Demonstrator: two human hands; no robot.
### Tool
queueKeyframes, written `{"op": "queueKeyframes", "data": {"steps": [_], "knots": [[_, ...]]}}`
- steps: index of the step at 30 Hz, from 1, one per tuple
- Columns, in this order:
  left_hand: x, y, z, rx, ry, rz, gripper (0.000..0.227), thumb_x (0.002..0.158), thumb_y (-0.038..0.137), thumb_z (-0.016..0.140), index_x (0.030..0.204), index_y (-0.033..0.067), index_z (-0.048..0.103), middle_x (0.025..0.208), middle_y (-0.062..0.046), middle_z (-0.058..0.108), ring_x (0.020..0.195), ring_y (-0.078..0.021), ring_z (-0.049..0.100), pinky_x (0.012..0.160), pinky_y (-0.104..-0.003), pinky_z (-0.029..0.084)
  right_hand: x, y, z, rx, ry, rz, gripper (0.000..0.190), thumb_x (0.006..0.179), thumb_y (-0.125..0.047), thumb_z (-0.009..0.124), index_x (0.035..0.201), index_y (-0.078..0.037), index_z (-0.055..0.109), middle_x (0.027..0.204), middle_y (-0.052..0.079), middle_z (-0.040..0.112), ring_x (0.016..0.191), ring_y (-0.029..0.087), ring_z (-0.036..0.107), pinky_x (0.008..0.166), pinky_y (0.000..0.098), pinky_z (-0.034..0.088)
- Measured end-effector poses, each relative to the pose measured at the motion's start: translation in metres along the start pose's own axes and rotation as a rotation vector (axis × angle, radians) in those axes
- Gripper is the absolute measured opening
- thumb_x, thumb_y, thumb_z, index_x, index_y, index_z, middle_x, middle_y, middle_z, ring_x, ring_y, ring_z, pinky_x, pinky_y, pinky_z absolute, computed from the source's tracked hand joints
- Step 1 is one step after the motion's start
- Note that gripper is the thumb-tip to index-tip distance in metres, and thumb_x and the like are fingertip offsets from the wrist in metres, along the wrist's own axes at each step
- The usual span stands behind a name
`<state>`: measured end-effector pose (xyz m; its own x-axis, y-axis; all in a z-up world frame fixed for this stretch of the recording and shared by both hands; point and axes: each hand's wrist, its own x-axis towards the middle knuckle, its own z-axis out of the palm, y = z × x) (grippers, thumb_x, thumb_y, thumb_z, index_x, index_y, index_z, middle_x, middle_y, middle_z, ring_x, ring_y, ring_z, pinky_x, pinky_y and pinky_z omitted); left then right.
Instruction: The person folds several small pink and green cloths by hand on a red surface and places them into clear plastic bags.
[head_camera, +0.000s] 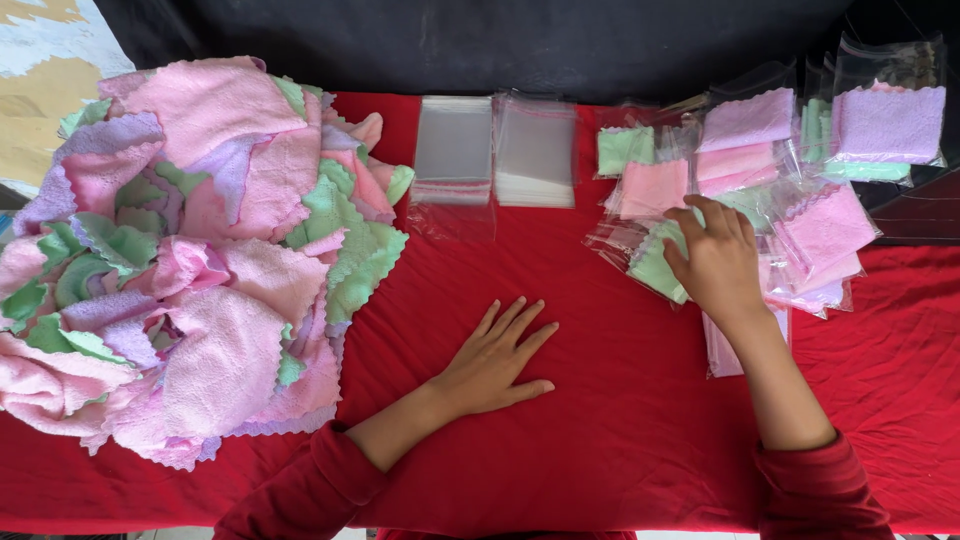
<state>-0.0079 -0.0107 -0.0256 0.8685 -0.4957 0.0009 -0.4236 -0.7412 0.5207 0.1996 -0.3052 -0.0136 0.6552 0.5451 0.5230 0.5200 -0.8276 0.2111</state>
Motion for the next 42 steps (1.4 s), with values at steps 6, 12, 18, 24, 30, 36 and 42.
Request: {"op": "queueKeyframes", "data": {"steps": [6,12,18,24,30,36,42], "knots": [[0.001,-0.006,0.006,0.004,0.047,0.016,0.070,0.101,0.053,0.045,0.154,0.0077,0.038,0.161,-0.025,0.027,0.152,-0.0430,0.018,0.122,-0.063,0.003,-0.006,-0.080,-0.032,0.506,0.055,-0.119,0.021,0.093,-0.018,0.070,0.114,-0.013,0.073,0.108,0.010,0.075,0.105,0.033,0.071,0.090,0.0431,0.054],[0.003,-0.031,0.008,0.158,0.135,-0.082,0.060,0.099,0.046,0.050,0.141,0.0043,0.055,0.148,-0.018,0.052,0.140,-0.0343,0.047,0.117,-0.063,0.025,-0.056,-0.157,-0.005,0.578,-0.236,-0.240,0.039,0.098,-0.030,0.062,0.133,-0.013,0.063,0.137,0.009,0.062,0.133,0.027,0.056,0.105,0.0449,0.048],[-0.030,-0.067,-0.103,0.557,0.659,-0.506,0.034,0.097,0.036,0.055,0.080,0.0124,0.073,0.064,-0.013,0.068,0.061,-0.0362,0.069,0.053,-0.049,0.055,-0.061,-0.154,-0.015,0.645,-0.399,-0.228,0.042,0.105,-0.027,0.052,0.145,-0.014,0.053,0.150,0.009,0.051,0.145,0.029,0.042,0.118,0.0511,0.033],[-0.160,-0.206,-0.221,0.903,1.029,-1.114,0.028,0.088,0.038,0.085,0.112,0.0241,0.080,0.090,-0.006,0.072,0.075,-0.0285,0.069,0.050,-0.042,0.056,-0.062,-0.153,-0.008,0.703,-0.221,-0.295,0.047,0.101,-0.027,0.056,0.144,-0.008,0.054,0.152,0.013,0.052,0.139,0.030,0.050,0.118,0.0485,0.036],[-0.233,-0.300,-0.211,0.990,0.987,-1.326,0.015,0.091,0.039,0.083,0.091,0.0245,0.078,0.086,-0.009,0.078,0.080,-0.0363,0.071,0.069,-0.050,0.049,-0.062,-0.153,-0.008,0.715,-0.223,-0.290,0.047,0.101,-0.027,0.055,0.144,-0.008,0.054,0.152,0.014,0.051,0.139,0.031,0.050,0.118,0.0492,0.035],[-0.181,-0.172,-0.225,0.553,1.354,-0.528,0.010,0.109,0.005,0.060,0.106,0.0015,0.051,0.083,-0.018,0.064,0.068,-0.0419,0.061,0.061,-0.052,0.042,-0.062,-0.153,-0.007,0.712,-0.246,-0.278,0.047,0.101,-0.028,0.055,0.144,-0.009,0.053,0.153,0.012,0.051,0.139,0.030,0.049,0.118,0.0493,0.035],[-0.102,-0.106,-0.205,0.454,1.158,-0.504,0.014,0.100,0.015,0.062,0.111,0.0102,0.055,0.078,-0.022,0.070,0.071,-0.0519,0.068,0.066,-0.060,0.052,-0.055,-0.154,-0.020,0.690,-0.411,-0.219,0.041,0.104,-0.027,0.054,0.142,-0.012,0.056,0.146,0.012,0.054,0.143,0.031,0.044,0.118,0.0540,0.033]]}}
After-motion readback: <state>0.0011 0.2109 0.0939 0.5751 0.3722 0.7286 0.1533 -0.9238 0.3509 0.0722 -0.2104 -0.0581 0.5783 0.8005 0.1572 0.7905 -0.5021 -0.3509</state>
